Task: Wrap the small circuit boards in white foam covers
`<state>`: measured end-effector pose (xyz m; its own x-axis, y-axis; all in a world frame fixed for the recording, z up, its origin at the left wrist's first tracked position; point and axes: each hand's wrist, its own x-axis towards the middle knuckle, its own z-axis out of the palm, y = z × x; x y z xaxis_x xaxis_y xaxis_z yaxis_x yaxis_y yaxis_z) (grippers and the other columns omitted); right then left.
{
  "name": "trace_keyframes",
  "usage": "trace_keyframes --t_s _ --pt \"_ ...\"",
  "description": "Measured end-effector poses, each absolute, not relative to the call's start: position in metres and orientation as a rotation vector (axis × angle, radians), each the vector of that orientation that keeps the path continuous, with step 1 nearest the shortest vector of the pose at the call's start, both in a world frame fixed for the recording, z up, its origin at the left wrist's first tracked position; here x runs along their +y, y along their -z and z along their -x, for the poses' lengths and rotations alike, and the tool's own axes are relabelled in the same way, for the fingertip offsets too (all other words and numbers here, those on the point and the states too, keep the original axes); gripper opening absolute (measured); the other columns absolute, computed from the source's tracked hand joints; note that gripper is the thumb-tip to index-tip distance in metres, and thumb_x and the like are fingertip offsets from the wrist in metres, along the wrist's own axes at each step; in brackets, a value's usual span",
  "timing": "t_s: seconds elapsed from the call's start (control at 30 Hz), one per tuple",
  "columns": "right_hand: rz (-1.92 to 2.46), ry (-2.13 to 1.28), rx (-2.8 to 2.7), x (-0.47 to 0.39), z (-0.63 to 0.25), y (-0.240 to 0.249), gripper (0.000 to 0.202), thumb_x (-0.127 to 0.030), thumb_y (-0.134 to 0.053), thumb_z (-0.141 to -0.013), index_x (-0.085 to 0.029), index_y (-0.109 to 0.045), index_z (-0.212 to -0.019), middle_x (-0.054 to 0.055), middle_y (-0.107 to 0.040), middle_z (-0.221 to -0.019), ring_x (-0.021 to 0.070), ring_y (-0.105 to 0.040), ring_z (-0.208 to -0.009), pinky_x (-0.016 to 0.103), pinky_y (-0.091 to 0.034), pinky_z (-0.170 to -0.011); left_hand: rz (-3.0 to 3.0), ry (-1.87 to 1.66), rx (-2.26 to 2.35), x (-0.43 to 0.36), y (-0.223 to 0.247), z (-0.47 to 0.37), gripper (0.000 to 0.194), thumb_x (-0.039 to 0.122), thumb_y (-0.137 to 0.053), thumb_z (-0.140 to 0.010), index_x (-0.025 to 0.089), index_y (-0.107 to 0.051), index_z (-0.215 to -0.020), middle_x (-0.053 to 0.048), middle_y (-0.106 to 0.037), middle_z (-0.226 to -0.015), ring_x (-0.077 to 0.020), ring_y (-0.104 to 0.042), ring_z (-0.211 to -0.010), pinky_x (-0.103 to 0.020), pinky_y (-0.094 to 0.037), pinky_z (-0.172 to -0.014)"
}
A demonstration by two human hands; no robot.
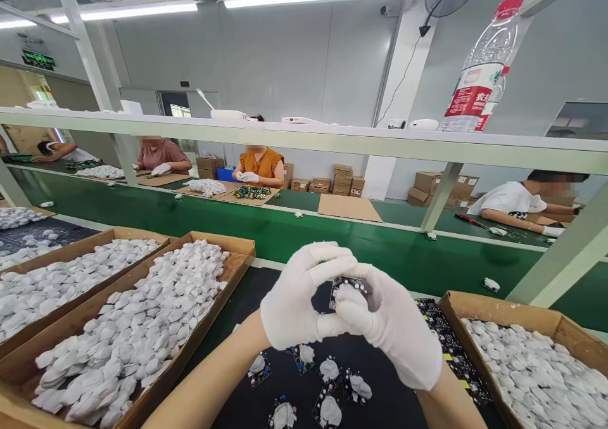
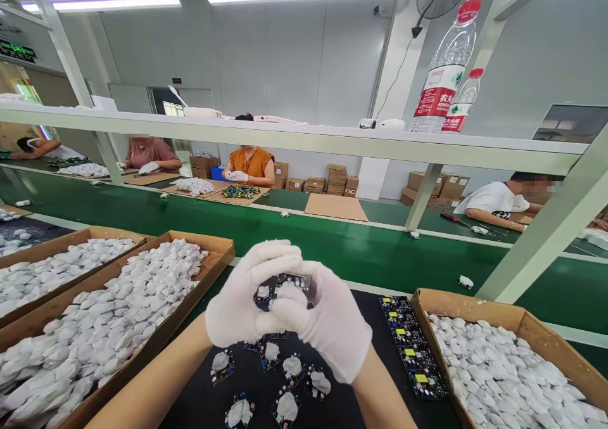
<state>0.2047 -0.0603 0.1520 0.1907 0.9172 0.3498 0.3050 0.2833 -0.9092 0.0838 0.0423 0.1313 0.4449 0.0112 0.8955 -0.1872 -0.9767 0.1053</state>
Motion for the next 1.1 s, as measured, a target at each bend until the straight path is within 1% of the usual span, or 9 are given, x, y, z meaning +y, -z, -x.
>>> trace_keyframes --t_s 0.07,0.13,0.3,0.43,0.53,0.63,0.8,0.93,1.1 --pt "1.243 -0.600 -1.338 -0.060 -0.204 -0.150 0.041 -0.038 -0.075 -0.062 -0.019 -0.057 -0.094 -0.001 -0.055 -0.072 0.0150 -0.049 -0.064 0.030 -0.045 -0.061 -2.500 -1.593 -0.195 0.043 -0.132 -0.084 0.048 0.034 -0.065 -0.075 0.023 -0.053 -0.120 -0.009 -0.060 -0.115 -0.0258 -0.054 -0.113 -0.045 -0.045 -0.097" --pt "1.199 -0.621 -1.314 -0.063 -0.203 -0.151 0.045 -0.038 -0.076 -0.062 -0.019 -0.056 -0.098 0.001 -0.059 -0.078 0.0174 -0.054 -0.070 0.033 -0.048 -0.066 -2.461 -1.631 -0.219 0.043 -0.133 -0.083 0.043 0.033 -0.066 -0.076 0.023 -0.055 -0.116 -0.008 -0.063 -0.112 -0.0242 -0.056 -0.111 -0.043 -0.045 -0.098" --pt "0.991 -0.898 -1.318 -0.071 -0.200 -0.160 0.033 -0.043 -0.072 -0.071 -0.021 -0.062 -0.094 0.004 -0.065 -0.088 0.0211 -0.059 -0.083 0.037 -0.049 -0.077 -2.247 -1.760 -0.126 0.040 -0.134 -0.078 0.045 0.039 -0.074 -0.070 0.021 -0.060 -0.109 -0.007 -0.065 -0.102 -0.0218 -0.060 -0.099 -0.037 -0.051 -0.088" --pt "0.968 -0.995 -1.276 -0.069 -0.198 -0.159 0.025 -0.040 -0.072 -0.072 -0.021 -0.065 -0.086 0.002 -0.062 -0.081 0.0188 -0.055 -0.077 0.033 -0.047 -0.071 -2.174 -1.756 -0.162 0.040 -0.134 -0.077 0.047 0.046 -0.072 -0.071 0.020 -0.061 -0.108 -0.009 -0.065 -0.102 -0.0218 -0.061 -0.098 -0.036 -0.051 -0.087" --pt "0.932 -1.063 -1.220 -0.065 -0.194 -0.155 0.022 -0.040 -0.070 -0.074 -0.019 -0.066 -0.082 0.002 -0.061 -0.080 0.0177 -0.052 -0.076 0.031 -0.044 -0.068 -2.209 -1.723 -0.197 0.042 -0.134 -0.079 0.048 0.046 -0.071 -0.072 0.019 -0.059 -0.110 -0.010 -0.064 -0.105 -0.0222 -0.060 -0.101 -0.037 -0.051 -0.088" --pt "0.974 -1.033 -1.143 -0.062 -0.190 -0.152 0.017 -0.035 -0.069 -0.076 -0.018 -0.067 -0.077 0.001 -0.061 -0.078 0.0157 -0.050 -0.075 0.029 -0.042 -0.069 -2.299 -1.779 -0.220 0.043 -0.133 -0.081 0.054 0.045 -0.074 -0.069 0.020 -0.056 -0.113 -0.010 -0.063 -0.107 -0.0241 -0.059 -0.105 -0.040 -0.050 -0.090" --pt "0.975 -0.954 -1.017 -0.061 -0.187 -0.146 0.014 -0.030 -0.071 -0.071 -0.017 -0.065 -0.070 -0.001 -0.057 -0.069 0.0138 -0.047 -0.067 0.027 -0.039 -0.062 -2.383 -1.906 -0.213 0.045 -0.132 -0.083 0.048 0.044 -0.070 -0.074 0.018 -0.055 -0.111 -0.009 -0.066 -0.102 -0.0230 -0.060 -0.102 -0.039 -0.052 -0.088" --pt "0.917 -1.031 -0.955 -0.057 -0.189 -0.142 0.010 -0.023 -0.069 -0.067 -0.017 -0.061 -0.066 -0.002 -0.052 -0.067 0.0123 -0.042 -0.063 0.025 -0.036 -0.057 -2.462 -2.004 -0.287 0.047 -0.131 -0.085 0.047 0.044 -0.071 -0.073 0.017 -0.057 -0.109 -0.008 -0.069 -0.097 -0.0217 -0.062 -0.097 -0.037 -0.052 -0.084" --pt "0.765 -1.168 -1.058 -0.052 -0.194 -0.137 0.020 -0.037 -0.069 -0.071 -0.019 -0.060 -0.073 0.000 -0.051 -0.072 0.0140 -0.043 -0.064 0.028 -0.039 -0.059 -2.282 -1.943 -0.304 0.047 -0.131 -0.085 0.050 0.048 -0.071 -0.071 0.018 -0.059 -0.109 -0.009 -0.068 -0.097 -0.0218 -0.062 -0.096 -0.037 -0.053 -0.083"
